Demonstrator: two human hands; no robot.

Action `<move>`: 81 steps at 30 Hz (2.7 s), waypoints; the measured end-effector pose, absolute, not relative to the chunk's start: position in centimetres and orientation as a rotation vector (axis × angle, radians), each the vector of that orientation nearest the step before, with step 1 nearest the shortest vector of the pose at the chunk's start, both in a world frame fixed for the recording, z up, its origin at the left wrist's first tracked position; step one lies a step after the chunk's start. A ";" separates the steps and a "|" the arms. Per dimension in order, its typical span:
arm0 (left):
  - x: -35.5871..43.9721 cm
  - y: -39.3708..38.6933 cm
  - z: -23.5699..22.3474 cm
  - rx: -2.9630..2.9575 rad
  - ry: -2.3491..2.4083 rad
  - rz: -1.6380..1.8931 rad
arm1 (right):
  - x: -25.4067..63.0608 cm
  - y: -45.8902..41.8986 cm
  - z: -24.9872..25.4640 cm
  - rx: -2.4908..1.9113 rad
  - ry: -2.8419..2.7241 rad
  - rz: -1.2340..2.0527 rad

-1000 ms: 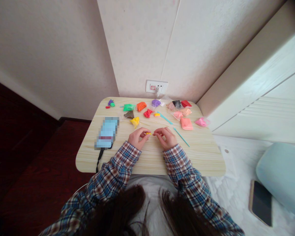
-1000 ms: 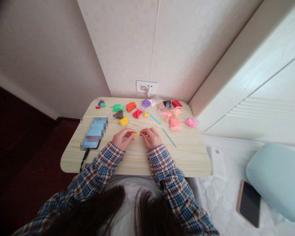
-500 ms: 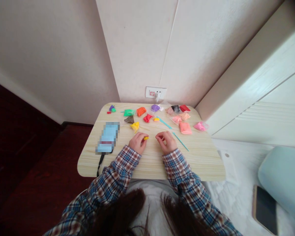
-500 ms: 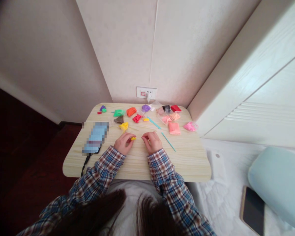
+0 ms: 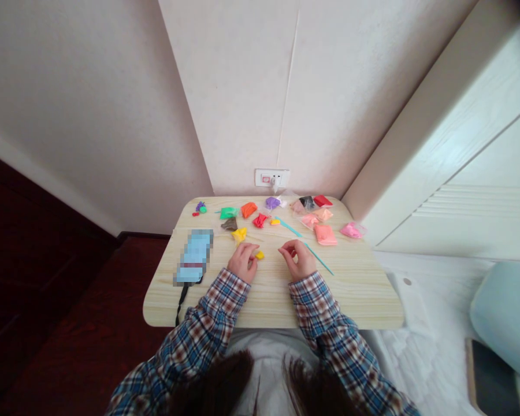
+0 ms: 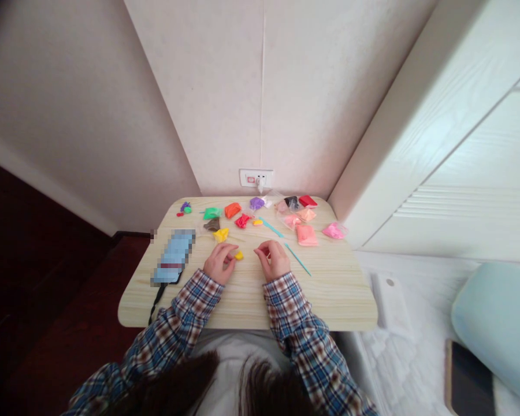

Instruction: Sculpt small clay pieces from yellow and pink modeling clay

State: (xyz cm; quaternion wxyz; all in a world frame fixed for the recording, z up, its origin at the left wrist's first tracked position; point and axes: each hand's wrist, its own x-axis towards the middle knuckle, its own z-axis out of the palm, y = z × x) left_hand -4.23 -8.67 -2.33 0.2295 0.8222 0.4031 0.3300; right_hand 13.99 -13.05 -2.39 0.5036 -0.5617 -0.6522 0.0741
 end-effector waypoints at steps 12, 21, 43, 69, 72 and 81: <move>-2.0 -5.8 2.7 2.422 1.118 0.944 | 17.6 -14.5 -1.8 -1.457 -1.305 0.326; 4.0 -0.3 2.6 2.688 1.109 0.635 | 22.1 -14.3 0.0 -1.365 -1.195 0.314; -2.3 -0.9 8.0 1.871 1.007 1.016 | 22.3 -12.4 5.1 -1.261 -1.007 0.689; -3.5 -9.5 2.6 1.148 0.642 0.881 | 12.9 -16.1 2.2 -1.154 -1.272 0.877; -3.3 -9.6 2.4 1.136 0.645 0.848 | 12.6 -15.8 2.9 -1.171 -1.360 0.813; -2.7 -10.2 2.2 1.140 0.613 0.776 | 12.7 -15.8 3.7 -1.245 -1.521 0.458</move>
